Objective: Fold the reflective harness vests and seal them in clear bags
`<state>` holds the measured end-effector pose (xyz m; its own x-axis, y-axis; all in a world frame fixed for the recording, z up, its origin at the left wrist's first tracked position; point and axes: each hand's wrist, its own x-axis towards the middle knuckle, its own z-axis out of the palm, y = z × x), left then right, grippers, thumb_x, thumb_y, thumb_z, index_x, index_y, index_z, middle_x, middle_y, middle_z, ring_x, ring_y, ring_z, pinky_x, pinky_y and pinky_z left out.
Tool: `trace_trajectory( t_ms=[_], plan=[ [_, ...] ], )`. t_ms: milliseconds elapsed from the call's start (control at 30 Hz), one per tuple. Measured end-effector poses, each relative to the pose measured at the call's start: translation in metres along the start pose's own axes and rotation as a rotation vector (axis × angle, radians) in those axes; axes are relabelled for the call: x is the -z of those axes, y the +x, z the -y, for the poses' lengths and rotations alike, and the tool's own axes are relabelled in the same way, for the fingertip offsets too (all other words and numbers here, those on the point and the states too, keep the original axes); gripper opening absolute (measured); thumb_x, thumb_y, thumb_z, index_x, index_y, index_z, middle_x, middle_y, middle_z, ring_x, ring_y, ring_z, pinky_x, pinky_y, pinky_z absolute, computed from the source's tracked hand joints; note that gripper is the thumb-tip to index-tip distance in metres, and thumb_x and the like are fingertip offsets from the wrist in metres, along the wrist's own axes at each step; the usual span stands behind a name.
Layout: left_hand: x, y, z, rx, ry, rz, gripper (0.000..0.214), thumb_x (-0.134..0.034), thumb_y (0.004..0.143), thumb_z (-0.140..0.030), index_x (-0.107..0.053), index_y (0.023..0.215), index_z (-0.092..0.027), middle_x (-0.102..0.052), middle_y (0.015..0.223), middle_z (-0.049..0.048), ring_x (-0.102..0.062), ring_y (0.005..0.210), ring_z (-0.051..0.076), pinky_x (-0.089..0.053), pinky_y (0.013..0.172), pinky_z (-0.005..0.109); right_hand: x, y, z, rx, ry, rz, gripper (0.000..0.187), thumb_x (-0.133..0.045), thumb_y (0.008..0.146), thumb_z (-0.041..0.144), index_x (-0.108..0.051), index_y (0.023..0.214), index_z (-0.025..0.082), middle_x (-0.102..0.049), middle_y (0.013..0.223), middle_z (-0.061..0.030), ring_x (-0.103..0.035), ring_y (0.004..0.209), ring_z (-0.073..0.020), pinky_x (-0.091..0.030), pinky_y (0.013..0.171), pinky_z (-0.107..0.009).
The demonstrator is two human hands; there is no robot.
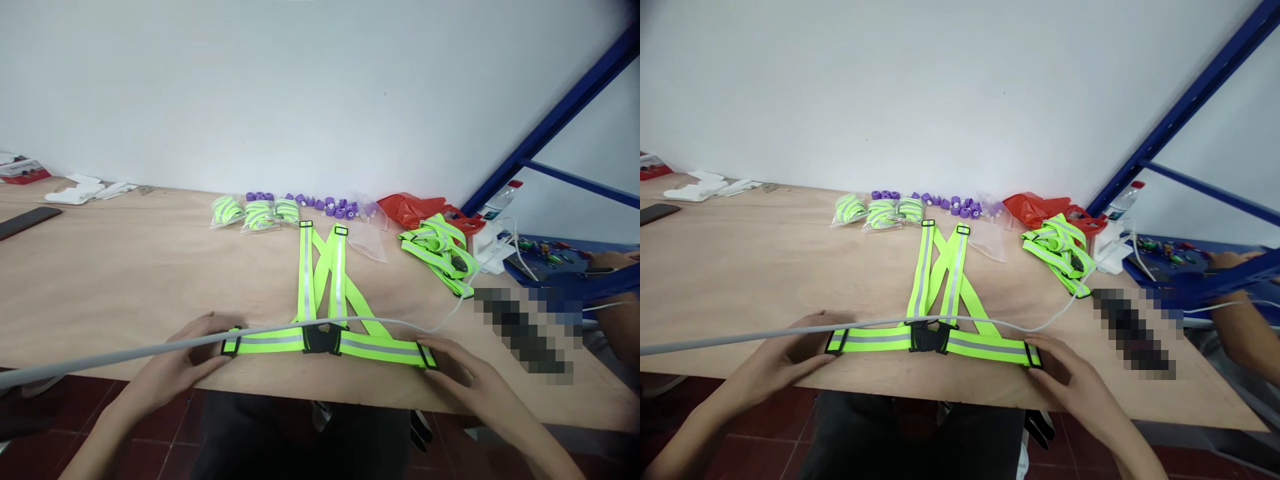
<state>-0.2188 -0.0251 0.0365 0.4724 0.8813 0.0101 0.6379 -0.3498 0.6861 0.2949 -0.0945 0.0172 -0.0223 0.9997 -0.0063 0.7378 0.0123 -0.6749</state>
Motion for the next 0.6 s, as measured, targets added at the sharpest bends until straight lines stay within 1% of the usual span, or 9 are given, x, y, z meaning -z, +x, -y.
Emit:
trace_trajectory(
  t_ms=[100, 200, 333, 433, 533, 600],
  plan=[
    [-0.002, 0.000, 0.002, 0.022, -0.067, -0.038, 0.040, -0.066, 0.094, -0.042, -0.062, 0.133, -0.036, -0.062, 0.142, 0.0019, -0.058, 0.131, 0.030, -0.050, 0.110, 0.045, 0.003, 0.001, 0.000, -0.029, 0.076, 0.011, 0.044, -0.071, 0.084, 0.057, -0.075, 0.116, 0.028, -0.072, 0.128, -0.0100, -0.064, 0.123, -0.0354, -0.050, 0.109, -0.050],
    [-0.007, 0.000, 0.007, 0.053, -0.168, -0.074, 0.039, -0.071, 0.090, -0.044, -0.066, 0.128, -0.033, -0.065, 0.137, 0.0025, -0.061, 0.127, 0.030, -0.053, 0.106, 0.042, 0.001, 0.000, -0.002, -0.038, 0.154, -0.033, 0.042, -0.076, 0.079, 0.057, -0.076, 0.109, 0.027, -0.073, 0.121, -0.0110, -0.065, 0.120, -0.0347, -0.050, 0.108, -0.048],
    [-0.013, 0.004, 0.013, 0.097, -0.272, -0.009, 0.043, -0.072, 0.090, -0.045, -0.066, 0.130, -0.032, -0.063, 0.140, 0.0046, -0.062, 0.125, 0.031, -0.054, 0.105, 0.042, -0.009, -0.001, -0.005, -0.001, 0.371, -0.104, 0.038, -0.080, 0.077, 0.054, -0.075, 0.104, 0.028, -0.072, 0.115, -0.0107, -0.067, 0.115, -0.0316, -0.055, 0.099, -0.042],
    [-0.011, 0.007, 0.015, 0.113, -0.214, 0.028, 0.043, -0.071, 0.090, -0.046, -0.066, 0.131, -0.036, -0.064, 0.140, 0.0025, -0.065, 0.119, 0.030, -0.055, 0.102, 0.043, -0.014, 0.002, -0.002, 0.020, 0.443, -0.112, 0.039, -0.081, 0.076, 0.055, -0.075, 0.101, 0.026, -0.073, 0.108, -0.0106, -0.069, 0.106, -0.0300, -0.057, 0.091, -0.039],
    [-0.003, 0.008, 0.012, 0.098, -0.128, 0.048, 0.044, -0.070, 0.090, -0.046, -0.066, 0.133, -0.038, -0.066, 0.135, 0.0024, -0.067, 0.113, 0.030, -0.058, 0.097, 0.043, -0.015, 0.004, 0.002, -0.005, 0.415, -0.108, 0.042, -0.081, 0.074, 0.057, -0.075, 0.100, 0.024, -0.071, 0.103, -0.0108, -0.069, 0.100, -0.0290, -0.058, 0.087, -0.037],
    [0.004, 0.008, 0.007, 0.090, -0.098, 0.069, 0.045, -0.068, 0.091, -0.046, -0.065, 0.135, -0.039, -0.070, 0.128, 0.0030, -0.068, 0.109, 0.030, -0.059, 0.093, 0.041, -0.015, 0.004, 0.003, -0.002, 0.405, -0.105, 0.043, -0.080, 0.075, 0.056, -0.075, 0.102, 0.023, -0.071, 0.104, -0.0111, -0.069, 0.101, -0.0284, -0.058, 0.086, -0.036]
  ],
)
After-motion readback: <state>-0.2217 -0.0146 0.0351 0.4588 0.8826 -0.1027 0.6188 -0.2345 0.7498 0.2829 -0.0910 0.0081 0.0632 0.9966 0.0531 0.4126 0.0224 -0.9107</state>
